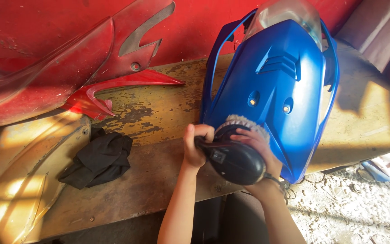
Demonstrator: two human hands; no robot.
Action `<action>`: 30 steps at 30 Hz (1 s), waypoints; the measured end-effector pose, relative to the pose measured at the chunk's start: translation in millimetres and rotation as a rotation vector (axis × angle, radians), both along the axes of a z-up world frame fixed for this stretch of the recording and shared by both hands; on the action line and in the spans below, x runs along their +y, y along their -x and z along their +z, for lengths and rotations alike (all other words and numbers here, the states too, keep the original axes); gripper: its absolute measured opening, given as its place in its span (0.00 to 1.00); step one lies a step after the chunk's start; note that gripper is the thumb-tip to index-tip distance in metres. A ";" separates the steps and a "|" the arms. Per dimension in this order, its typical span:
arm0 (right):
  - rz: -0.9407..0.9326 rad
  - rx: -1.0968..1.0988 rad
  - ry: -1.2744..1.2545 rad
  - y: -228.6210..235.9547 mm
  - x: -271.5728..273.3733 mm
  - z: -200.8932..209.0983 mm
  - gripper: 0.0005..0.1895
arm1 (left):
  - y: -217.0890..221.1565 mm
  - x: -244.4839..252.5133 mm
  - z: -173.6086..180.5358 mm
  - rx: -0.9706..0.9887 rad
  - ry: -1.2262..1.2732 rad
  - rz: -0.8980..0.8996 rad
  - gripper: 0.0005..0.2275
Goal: The person uses a handheld electric polisher with a buffing pad to smooth the surface of a blue motorcycle fairing. The fairing is placed on a wooden workbench next to a red motorcycle part while the person moves the tool across the blue plastic.
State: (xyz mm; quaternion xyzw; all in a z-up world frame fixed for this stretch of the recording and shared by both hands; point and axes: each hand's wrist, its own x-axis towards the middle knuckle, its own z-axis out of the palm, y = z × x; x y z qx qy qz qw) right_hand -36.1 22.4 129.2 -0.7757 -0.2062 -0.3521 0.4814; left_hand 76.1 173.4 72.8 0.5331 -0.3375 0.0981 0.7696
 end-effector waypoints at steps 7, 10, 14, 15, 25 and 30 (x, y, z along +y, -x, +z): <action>0.070 -0.175 -0.183 2.0 -32.3 -29.5 0.39 | 17.2 -28.4 43.3 -0.201 -0.180 0.069 0.31; 0.103 -0.192 -0.274 10.4 -52.6 -42.7 0.37 | 24.9 -39.3 53.3 -0.257 -0.219 0.025 0.30; -0.026 -0.219 -0.203 16.0 -65.4 -25.8 0.41 | 26.0 -67.4 62.7 -0.216 -0.228 -0.037 0.28; -0.105 -0.209 -0.195 16.7 -66.9 -25.6 0.43 | 24.7 -75.1 62.0 -0.221 -0.245 -0.049 0.27; -0.267 -0.074 -0.263 38.2 -125.0 -83.2 0.35 | 46.7 -123.0 70.1 -0.326 -0.407 -0.110 0.18; -0.256 -0.099 -0.340 48.6 -133.6 -97.4 0.36 | 53.8 -132.7 76.8 -0.365 -0.418 -0.149 0.17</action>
